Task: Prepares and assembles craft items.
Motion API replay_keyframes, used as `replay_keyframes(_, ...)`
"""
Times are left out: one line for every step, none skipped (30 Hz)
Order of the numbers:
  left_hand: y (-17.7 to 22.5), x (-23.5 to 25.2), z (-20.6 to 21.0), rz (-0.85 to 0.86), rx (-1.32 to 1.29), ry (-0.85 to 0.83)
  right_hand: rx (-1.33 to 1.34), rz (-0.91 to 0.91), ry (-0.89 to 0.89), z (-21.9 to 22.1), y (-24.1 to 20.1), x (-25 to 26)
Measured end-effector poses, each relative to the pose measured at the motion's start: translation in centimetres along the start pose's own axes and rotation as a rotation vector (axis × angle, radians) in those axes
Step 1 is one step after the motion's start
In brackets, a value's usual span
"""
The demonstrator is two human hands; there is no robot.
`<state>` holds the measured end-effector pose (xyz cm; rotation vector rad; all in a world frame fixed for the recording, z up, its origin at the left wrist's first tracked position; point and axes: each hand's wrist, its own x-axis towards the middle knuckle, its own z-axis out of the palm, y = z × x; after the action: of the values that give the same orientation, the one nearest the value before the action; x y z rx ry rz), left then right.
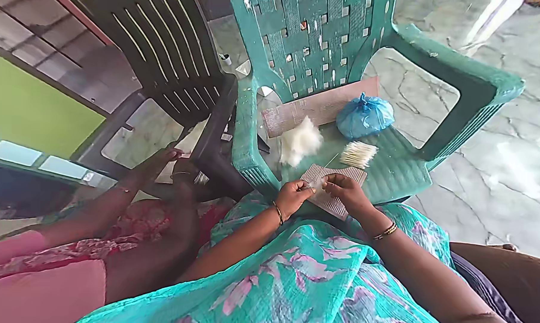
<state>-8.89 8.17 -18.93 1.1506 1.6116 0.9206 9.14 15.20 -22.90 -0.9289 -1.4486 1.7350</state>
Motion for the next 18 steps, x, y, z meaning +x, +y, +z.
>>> replay_keyframes(0.0, 0.0, 0.0, 0.0, -0.001, -0.006, -0.003, 0.005, -0.025, 0.1, 0.0, -0.1)
replay_keyframes(-0.2, 0.1, 0.0, 0.003, 0.003, -0.009, -0.007, 0.004, -0.046, 0.3, 0.0, -0.1)
replay_keyframes(-0.4, 0.2, 0.0, 0.008, 0.01, -0.011, -0.008, 0.001, -0.055, 0.4, 0.3, 0.0)
replay_keyframes(-0.5, 0.3, 0.0, 0.008, 0.017, -0.014, -0.006, -0.005, -0.053, 0.4, 0.5, 0.1)
replay_keyframes(-0.5, 0.2, -0.1, 0.001, 0.021, -0.016, 0.003, -0.006, -0.048, 0.4, 0.6, 0.1)
replay_keyframes(-0.4, 0.2, -0.2, -0.012, 0.02, -0.016, 0.025, 0.003, -0.035, 0.4, 0.7, 0.2)
replay_keyframes(-0.4, 0.1, -0.3, -0.023, 0.017, -0.014, 0.055, 0.02, -0.016, 0.4, 0.6, 0.2)
replay_keyframes(-0.4, 0.1, -0.4, -0.024, 0.014, -0.008, 0.085, 0.038, 0.002, 0.4, 0.5, 0.2)
replay_keyframes(-0.5, 0.1, -0.5, -0.022, 0.008, 0.0, 0.109, 0.052, 0.02, 0.4, 0.5, 0.3)
replay_keyframes(-0.5, 0.0, -0.5, -0.022, 0.0, 0.005, 0.121, 0.058, 0.029, 0.4, 0.5, 0.3)
replay_keyframes(-0.5, 0.0, -0.6, -0.025, -0.01, 0.007, 0.127, 0.06, 0.03, 0.5, 0.5, 0.3)
replay_keyframes(-0.5, -0.1, -0.6, -0.032, -0.017, 0.0, 0.13, 0.06, 0.029, 0.6, 0.5, 0.3)
replay_keyframes(-0.5, -0.2, -0.6, -0.036, -0.018, -0.01, 0.127, 0.061, 0.031, 0.8, 0.5, 0.3)
replay_keyframes(-0.6, -0.2, -0.6, -0.039, -0.012, -0.016, 0.12, 0.055, 0.039, 1.0, 0.5, 0.2)
replay_keyframes(-0.7, -0.2, -0.5, -0.043, -0.003, -0.016, 0.109, 0.041, 0.055, 1.1, 0.5, 0.2)
replay_keyframes(-0.8, -0.2, -0.5, -0.049, 0.007, -0.014, 0.09, 0.027, 0.077, 1.2, 0.6, 0.2)
replay_keyframes(-0.8, -0.2, -0.5, -0.056, 0.017, -0.012, 0.055, 0.015, 0.108, 1.3, 0.7, 0.3)
replay_keyframes(-0.9, -0.2, -0.6, -0.065, 0.026, -0.011, -0.012, -0.006, 0.141, 1.2, 0.8, 0.4)
